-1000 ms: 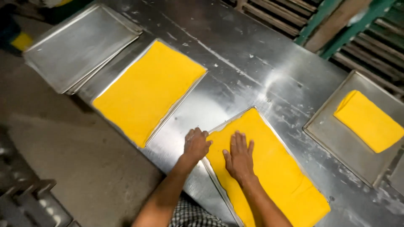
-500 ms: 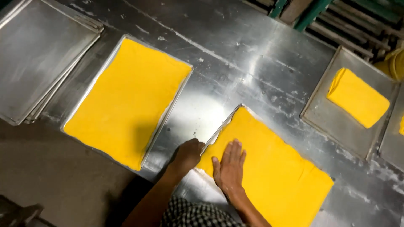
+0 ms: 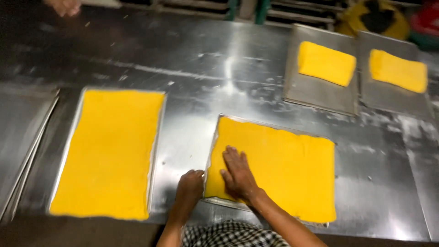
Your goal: The person manually flattens and arranges large yellow dough sheets onto baking trays on a metal production table.
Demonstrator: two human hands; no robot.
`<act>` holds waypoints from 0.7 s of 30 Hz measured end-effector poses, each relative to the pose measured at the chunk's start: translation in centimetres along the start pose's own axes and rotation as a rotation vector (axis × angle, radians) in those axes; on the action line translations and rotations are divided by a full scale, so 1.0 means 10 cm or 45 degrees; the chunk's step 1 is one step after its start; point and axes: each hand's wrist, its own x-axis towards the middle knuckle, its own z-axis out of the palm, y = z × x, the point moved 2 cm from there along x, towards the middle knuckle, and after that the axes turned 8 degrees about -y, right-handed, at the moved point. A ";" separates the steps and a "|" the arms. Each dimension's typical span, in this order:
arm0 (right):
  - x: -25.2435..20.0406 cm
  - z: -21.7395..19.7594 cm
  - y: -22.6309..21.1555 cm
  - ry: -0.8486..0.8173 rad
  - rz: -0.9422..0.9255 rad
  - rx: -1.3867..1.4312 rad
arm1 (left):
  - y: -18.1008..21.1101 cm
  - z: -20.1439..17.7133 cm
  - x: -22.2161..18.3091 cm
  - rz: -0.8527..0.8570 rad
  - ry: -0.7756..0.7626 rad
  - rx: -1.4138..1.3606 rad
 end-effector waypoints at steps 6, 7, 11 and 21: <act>-0.98 -0.41 1.10 0.393 0.402 -0.266 | 0.37 -0.33 -0.15 -0.259 -0.020 -0.281; -1.15 -0.52 1.15 0.347 0.397 -0.297 | 0.33 -0.29 -0.15 -0.312 -0.056 -0.235; -1.96 -0.75 1.65 0.897 0.976 -0.127 | 0.18 -0.10 -0.20 -0.422 -0.052 -0.093; -2.50 -0.48 2.32 0.796 1.269 -0.023 | -0.45 0.30 -0.24 -0.524 -0.049 -0.013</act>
